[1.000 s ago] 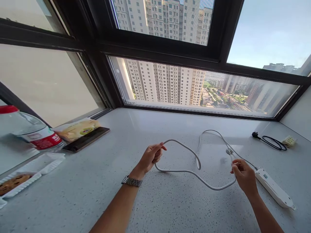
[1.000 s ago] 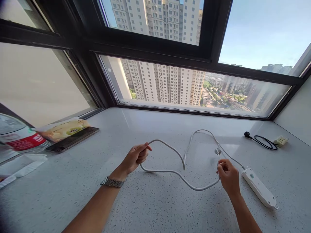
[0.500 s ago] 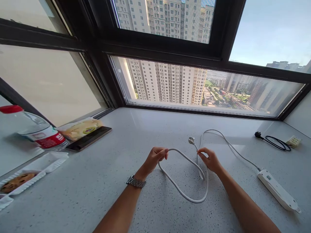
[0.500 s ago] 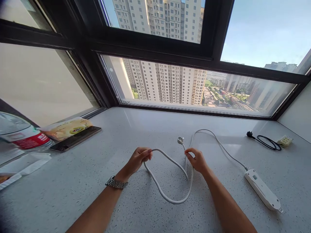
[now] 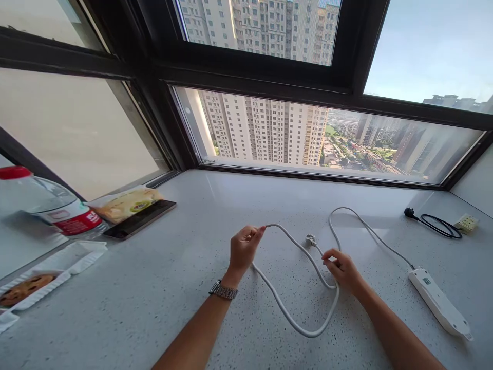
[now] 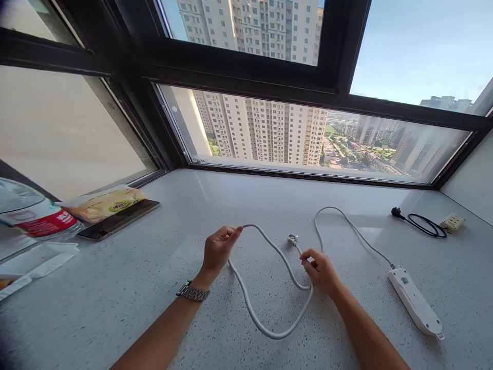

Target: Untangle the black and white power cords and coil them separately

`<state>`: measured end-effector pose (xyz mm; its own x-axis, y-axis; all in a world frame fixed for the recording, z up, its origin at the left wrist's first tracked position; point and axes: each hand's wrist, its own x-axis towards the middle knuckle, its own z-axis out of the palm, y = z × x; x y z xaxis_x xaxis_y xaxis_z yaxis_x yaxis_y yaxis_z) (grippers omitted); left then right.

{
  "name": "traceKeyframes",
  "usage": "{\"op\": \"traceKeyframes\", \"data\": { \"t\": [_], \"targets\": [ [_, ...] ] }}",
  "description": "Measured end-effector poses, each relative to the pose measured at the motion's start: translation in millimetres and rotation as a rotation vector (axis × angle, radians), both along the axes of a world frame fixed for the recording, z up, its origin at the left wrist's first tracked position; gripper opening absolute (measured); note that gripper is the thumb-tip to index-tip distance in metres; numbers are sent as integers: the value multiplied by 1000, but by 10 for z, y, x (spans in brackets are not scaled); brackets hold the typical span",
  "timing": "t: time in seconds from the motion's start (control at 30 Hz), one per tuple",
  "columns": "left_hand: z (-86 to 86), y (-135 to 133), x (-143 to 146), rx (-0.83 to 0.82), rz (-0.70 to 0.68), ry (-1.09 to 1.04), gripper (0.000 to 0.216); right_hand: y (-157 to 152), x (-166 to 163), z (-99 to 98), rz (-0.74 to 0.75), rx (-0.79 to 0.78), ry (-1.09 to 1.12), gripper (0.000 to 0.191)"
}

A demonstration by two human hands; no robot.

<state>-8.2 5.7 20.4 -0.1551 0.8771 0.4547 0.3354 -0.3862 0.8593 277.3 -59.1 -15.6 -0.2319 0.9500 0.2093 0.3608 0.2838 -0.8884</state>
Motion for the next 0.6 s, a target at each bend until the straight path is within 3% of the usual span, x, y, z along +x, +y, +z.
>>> {"op": "traceKeyframes", "data": {
  "t": [0.13, 0.23, 0.4, 0.6],
  "targets": [
    [-38, -8, 33, 81, 118, 311, 29, -71, -66, 2, -42, -84, 102, 28],
    [-89, 7, 45, 96, 167, 425, 33, -114, -156, 22, -15, -154, 131, 31],
    [-152, 134, -138, 48, 296, 409, 38, -160, -225, 49, 107, -290, 149, 21],
    [-173, 325, -539, -1, 528, 260, 34, -129, -154, 115, -72, -95, -52, 8]
  ]
}}
